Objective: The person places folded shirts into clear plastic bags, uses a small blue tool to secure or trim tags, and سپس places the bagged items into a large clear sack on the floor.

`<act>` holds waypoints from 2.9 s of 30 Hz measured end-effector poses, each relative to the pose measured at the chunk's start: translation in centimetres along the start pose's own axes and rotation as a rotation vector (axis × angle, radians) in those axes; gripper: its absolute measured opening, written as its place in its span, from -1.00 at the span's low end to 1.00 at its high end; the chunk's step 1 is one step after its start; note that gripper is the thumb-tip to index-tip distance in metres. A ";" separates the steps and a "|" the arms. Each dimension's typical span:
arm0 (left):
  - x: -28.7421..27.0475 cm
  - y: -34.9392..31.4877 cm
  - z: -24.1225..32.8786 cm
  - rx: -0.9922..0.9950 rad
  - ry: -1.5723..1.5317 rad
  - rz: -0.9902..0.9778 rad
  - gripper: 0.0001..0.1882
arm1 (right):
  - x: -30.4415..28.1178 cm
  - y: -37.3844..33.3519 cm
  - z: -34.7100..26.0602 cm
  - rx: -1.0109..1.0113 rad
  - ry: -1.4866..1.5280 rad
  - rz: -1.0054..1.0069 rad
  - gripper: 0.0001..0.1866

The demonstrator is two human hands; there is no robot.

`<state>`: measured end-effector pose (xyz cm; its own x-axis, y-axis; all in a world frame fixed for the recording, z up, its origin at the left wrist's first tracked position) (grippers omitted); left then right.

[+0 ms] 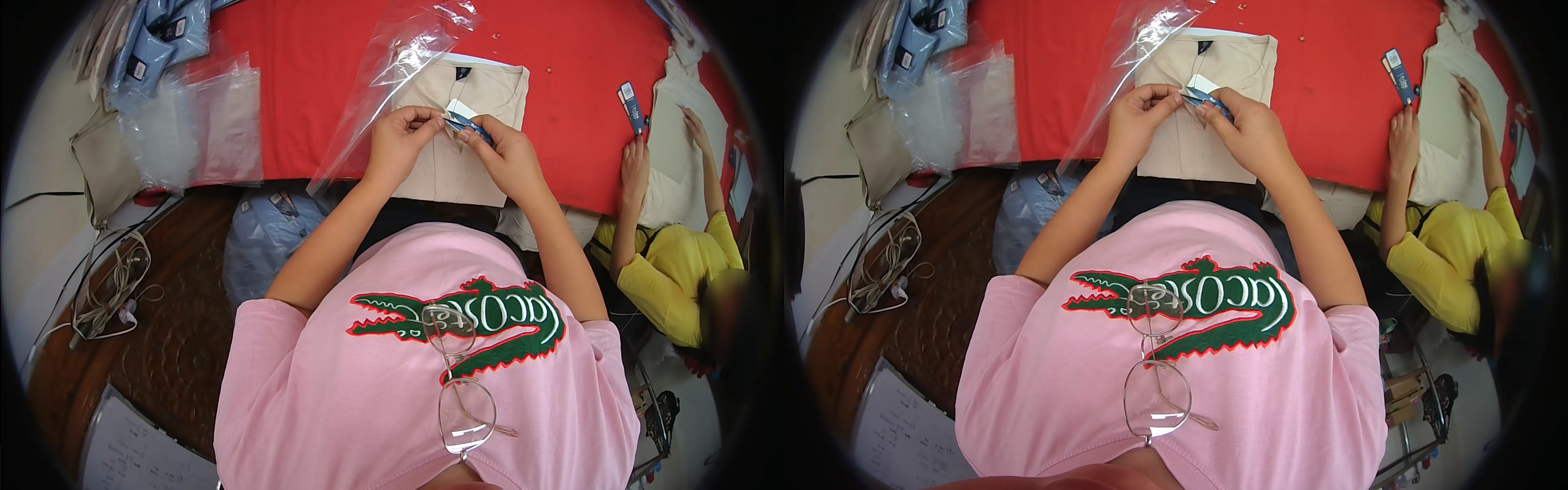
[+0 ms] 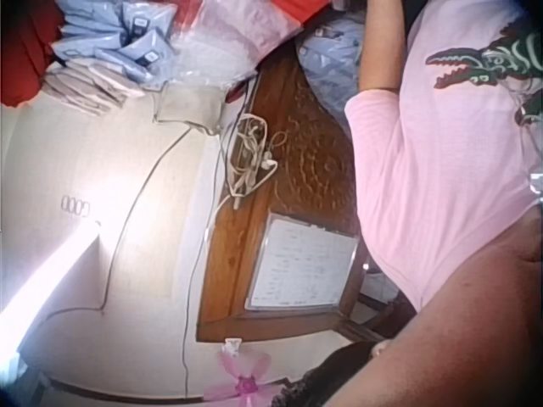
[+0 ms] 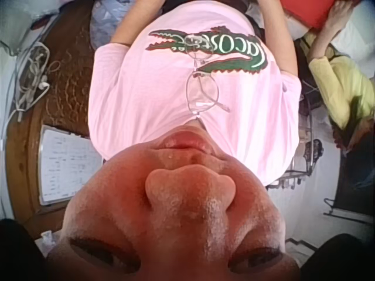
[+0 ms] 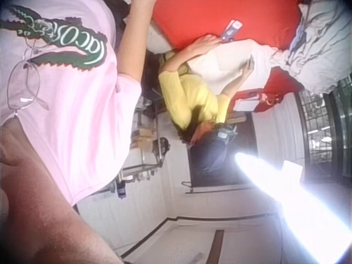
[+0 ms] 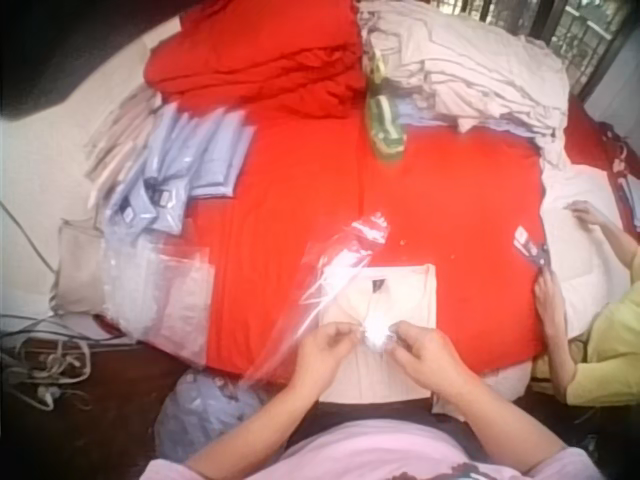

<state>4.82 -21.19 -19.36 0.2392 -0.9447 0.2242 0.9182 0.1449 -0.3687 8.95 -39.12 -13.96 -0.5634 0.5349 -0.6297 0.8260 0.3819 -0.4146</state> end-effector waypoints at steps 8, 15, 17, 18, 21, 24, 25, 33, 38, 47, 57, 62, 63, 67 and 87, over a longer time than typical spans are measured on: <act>0.1 0.0 0.6 0.070 0.038 0.003 -0.82 | 0.8 0.6 0.5 0.003 0.134 0.001 -0.67; 0.1 -0.1 1.3 0.118 0.108 0.045 -0.84 | 1.2 0.8 1.0 0.049 0.158 -0.053 -0.66; 0.1 -0.1 1.6 0.142 0.163 0.057 -0.84 | 1.8 1.0 1.5 0.047 0.264 -0.056 -0.66; 0.1 -0.2 1.6 0.152 0.179 0.056 -0.84 | 2.1 1.1 1.8 0.046 0.316 -0.057 -0.66; 0.1 -0.2 1.9 0.179 0.224 0.052 -0.84 | 3.6 1.1 2.8 0.102 0.504 -0.135 -0.73; 0.2 -0.3 2.2 0.193 0.248 0.042 -0.84 | 4.1 1.0 3.1 0.130 0.549 -0.181 -0.74; 0.2 -0.3 2.3 0.193 0.246 0.041 -0.85 | 4.1 1.0 3.0 0.125 0.545 -0.175 -0.74; 0.3 -0.3 2.2 0.200 0.262 0.035 -0.86 | 4.0 0.9 2.6 0.157 0.614 -0.206 -0.72; 0.4 -0.4 2.4 0.195 0.279 0.043 -0.85 | 3.9 0.7 3.0 0.183 0.650 -0.186 -0.71; 1.3 0.2 5.4 0.480 0.521 -0.101 -0.63 | -2.4 1.1 4.6 0.139 0.472 0.260 -0.67; 2.9 1.8 4.6 0.476 0.876 -0.121 -0.79 | -2.7 -0.9 0.8 0.070 0.038 0.301 -0.62; 2.2 1.8 4.3 0.443 0.744 -0.128 -0.81 | -1.1 -1.6 -0.6 -0.027 -0.181 0.279 -0.60; 2.2 1.8 4.3 0.450 0.742 -0.129 -0.82 | -0.9 -1.6 -0.8 -0.042 -0.202 0.273 -0.60; 2.2 1.5 4.7 0.486 0.759 -0.130 -0.84 | -0.4 -1.4 -0.7 -0.038 -0.207 0.277 -0.61; 2.1 1.4 5.0 0.532 0.705 -0.147 -0.84 | 0.1 -1.2 -1.4 -0.131 -0.303 0.357 -0.65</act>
<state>8.17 -21.47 -14.86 0.0191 -0.9003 -0.4348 0.9912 -0.0399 0.1263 7.90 -38.47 -12.67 -0.1981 0.4141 -0.8884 0.9466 0.3160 -0.0638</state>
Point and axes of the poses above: each hand's wrist, its own y-axis towards the middle knuckle, its own x-axis out of the palm, z = x × y, the point moved 9 cm from there along y, towards the middle knuckle, and after that the axes turned 9 degrees about -y, right-handed, at the moved point
